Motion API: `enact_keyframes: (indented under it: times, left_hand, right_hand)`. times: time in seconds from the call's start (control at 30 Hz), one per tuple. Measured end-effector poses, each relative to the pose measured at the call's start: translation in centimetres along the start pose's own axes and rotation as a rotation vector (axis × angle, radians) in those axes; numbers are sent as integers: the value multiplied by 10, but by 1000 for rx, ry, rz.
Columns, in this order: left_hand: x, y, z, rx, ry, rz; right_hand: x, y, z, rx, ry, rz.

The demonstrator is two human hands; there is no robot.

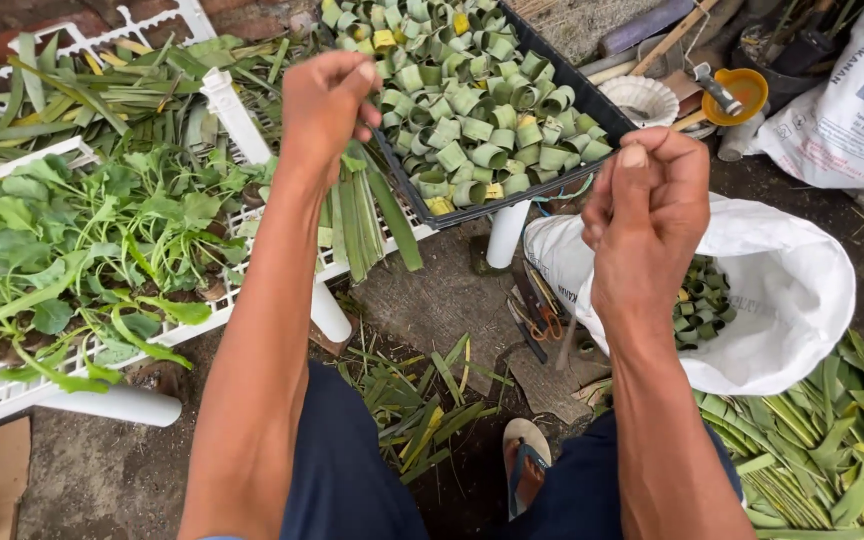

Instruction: Weaving small baskets from long, thin leaf strips.

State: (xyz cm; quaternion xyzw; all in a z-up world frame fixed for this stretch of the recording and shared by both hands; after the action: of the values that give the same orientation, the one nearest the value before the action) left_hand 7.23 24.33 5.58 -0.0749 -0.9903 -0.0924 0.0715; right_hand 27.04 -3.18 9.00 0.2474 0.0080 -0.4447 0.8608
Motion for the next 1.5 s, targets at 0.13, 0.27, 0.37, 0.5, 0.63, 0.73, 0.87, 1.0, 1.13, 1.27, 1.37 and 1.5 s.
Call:
enact_keyframes:
  times: [0.13,0.27,0.37,0.5,0.63,0.73,0.87,1.0,1.13,1.27,1.37,1.5]
  left_hand:
    - [39,-34,28,74,-74,-88]
    - [70,-60,30,7,-25,-190]
    - [78,-73,16,-66,-32,-233]
    - [75,-83,13,-243,79,-234]
    - [75,-102,11,-357,197,-238]
    - [79,-111,8,-340,252,-227]
    - [87,-121,9,-278,234,-192]
    - [97,-128,13,-248,192,-187]
    - [105,-129,22,-205,153,-172]
    - [108,-127,39,-117,133,-161]
    - [107,-124,54,-80,137,-149]
    - [104,-125,60,-61,132,-129]
  right_hand:
    - [-13,-23,7,92,-280,112]
    - [-56,-67,-16,120,-487,486]
    - [-93,-98,-32,150,-578,651]
    - [-123,-123,-62,295,-923,700]
    - [-143,-131,-82,265,-960,662]
    - [-151,-135,-107,302,-1087,641]
    - [-157,-138,-123,268,-1151,672]
    - [-162,-125,-115,209,-1110,649]
    - [-162,-117,-128,140,-1047,634]
    - [-162,-117,-136,-62,-974,657]
    - [-154,-113,-128,-88,-950,620]
    - [-146,-104,-116,-103,-905,586]
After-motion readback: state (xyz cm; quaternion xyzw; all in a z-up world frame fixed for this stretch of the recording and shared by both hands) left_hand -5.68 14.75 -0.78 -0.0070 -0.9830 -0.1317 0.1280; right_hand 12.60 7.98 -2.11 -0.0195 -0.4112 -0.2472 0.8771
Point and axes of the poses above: each hand's wrist, its own y-axis towards the middle knuckle, its own x-axis out of the back of the hand, z = x × y, the point moved 10 cm from there along y, towards the middle knuckle, and after that the axes turned 10 degrees about -z, right-handed, at the moved point
